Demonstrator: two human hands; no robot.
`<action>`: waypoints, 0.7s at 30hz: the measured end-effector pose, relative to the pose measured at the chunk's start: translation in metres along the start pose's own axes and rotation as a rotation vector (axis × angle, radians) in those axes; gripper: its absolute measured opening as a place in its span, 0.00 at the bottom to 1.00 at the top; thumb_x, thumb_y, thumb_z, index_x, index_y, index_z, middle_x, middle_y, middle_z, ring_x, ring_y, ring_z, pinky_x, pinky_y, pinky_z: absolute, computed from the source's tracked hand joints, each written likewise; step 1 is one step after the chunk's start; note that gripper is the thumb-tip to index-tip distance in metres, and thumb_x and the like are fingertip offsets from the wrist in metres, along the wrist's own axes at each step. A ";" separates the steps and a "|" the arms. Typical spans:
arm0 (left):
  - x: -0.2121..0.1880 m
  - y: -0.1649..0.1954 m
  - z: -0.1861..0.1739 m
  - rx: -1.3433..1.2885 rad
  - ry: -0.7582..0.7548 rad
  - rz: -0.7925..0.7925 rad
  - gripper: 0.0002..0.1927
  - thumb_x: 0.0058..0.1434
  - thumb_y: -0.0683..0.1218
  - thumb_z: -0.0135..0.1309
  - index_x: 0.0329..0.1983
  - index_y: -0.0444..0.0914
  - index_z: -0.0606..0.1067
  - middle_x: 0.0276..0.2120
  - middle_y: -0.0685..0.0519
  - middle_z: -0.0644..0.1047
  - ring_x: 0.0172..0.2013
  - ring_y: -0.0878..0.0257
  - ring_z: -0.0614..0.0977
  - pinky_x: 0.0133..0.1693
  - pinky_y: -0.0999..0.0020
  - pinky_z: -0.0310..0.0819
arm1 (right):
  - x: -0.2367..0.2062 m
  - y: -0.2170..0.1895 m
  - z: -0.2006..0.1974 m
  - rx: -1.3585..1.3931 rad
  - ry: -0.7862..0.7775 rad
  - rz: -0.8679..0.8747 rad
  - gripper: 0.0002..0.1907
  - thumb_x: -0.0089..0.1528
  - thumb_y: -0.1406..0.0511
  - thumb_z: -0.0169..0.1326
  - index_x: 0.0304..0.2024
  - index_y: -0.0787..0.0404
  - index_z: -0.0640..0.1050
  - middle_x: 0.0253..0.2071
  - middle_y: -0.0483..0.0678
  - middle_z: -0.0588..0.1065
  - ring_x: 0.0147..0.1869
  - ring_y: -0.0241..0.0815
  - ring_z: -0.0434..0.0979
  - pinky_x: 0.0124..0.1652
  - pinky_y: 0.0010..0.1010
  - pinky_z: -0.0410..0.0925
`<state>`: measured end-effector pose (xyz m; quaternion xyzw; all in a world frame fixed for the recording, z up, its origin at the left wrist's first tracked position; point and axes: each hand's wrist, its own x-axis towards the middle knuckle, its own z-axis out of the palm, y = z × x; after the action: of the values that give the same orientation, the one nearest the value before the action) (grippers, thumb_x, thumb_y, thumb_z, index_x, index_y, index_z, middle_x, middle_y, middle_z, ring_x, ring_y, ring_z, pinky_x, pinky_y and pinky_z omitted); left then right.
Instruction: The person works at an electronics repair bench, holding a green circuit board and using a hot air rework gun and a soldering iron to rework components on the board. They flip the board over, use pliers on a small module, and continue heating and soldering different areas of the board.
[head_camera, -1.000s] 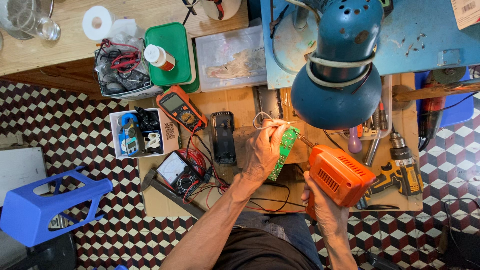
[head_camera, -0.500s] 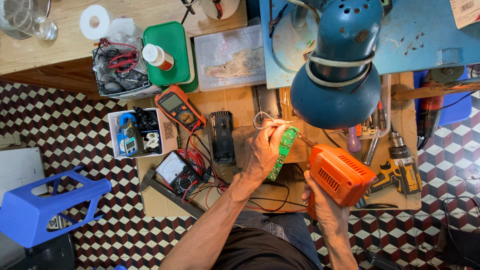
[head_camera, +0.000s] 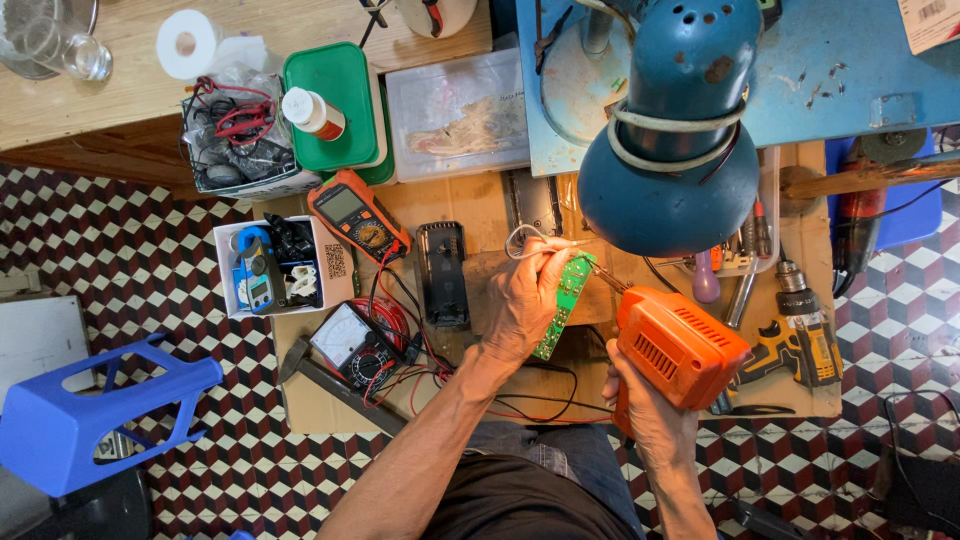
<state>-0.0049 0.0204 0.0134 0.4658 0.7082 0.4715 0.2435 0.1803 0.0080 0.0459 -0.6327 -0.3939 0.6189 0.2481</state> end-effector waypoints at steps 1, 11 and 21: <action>0.000 0.001 0.000 -0.007 -0.003 -0.008 0.07 0.73 0.45 0.50 0.50 0.39 0.72 0.37 0.53 0.85 0.34 0.61 0.88 0.32 0.68 0.81 | 0.000 0.000 0.000 -0.001 0.002 0.004 0.09 0.62 0.63 0.60 0.40 0.61 0.79 0.26 0.44 0.75 0.26 0.34 0.76 0.27 0.28 0.72; 0.001 0.002 -0.001 -0.030 -0.003 -0.021 0.07 0.73 0.45 0.50 0.50 0.39 0.72 0.37 0.53 0.85 0.34 0.61 0.88 0.32 0.67 0.81 | 0.001 0.000 0.000 0.037 -0.007 0.034 0.08 0.62 0.63 0.60 0.39 0.61 0.79 0.26 0.44 0.75 0.26 0.34 0.75 0.27 0.28 0.70; 0.001 -0.001 0.000 0.017 0.014 0.023 0.07 0.73 0.46 0.51 0.50 0.40 0.75 0.35 0.52 0.84 0.33 0.61 0.87 0.32 0.67 0.80 | -0.002 -0.001 0.001 0.035 -0.002 0.002 0.08 0.62 0.64 0.60 0.40 0.62 0.78 0.26 0.45 0.75 0.26 0.35 0.76 0.28 0.30 0.72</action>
<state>-0.0054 0.0210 0.0123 0.4727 0.7083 0.4715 0.2294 0.1792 0.0064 0.0480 -0.6280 -0.3828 0.6264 0.2582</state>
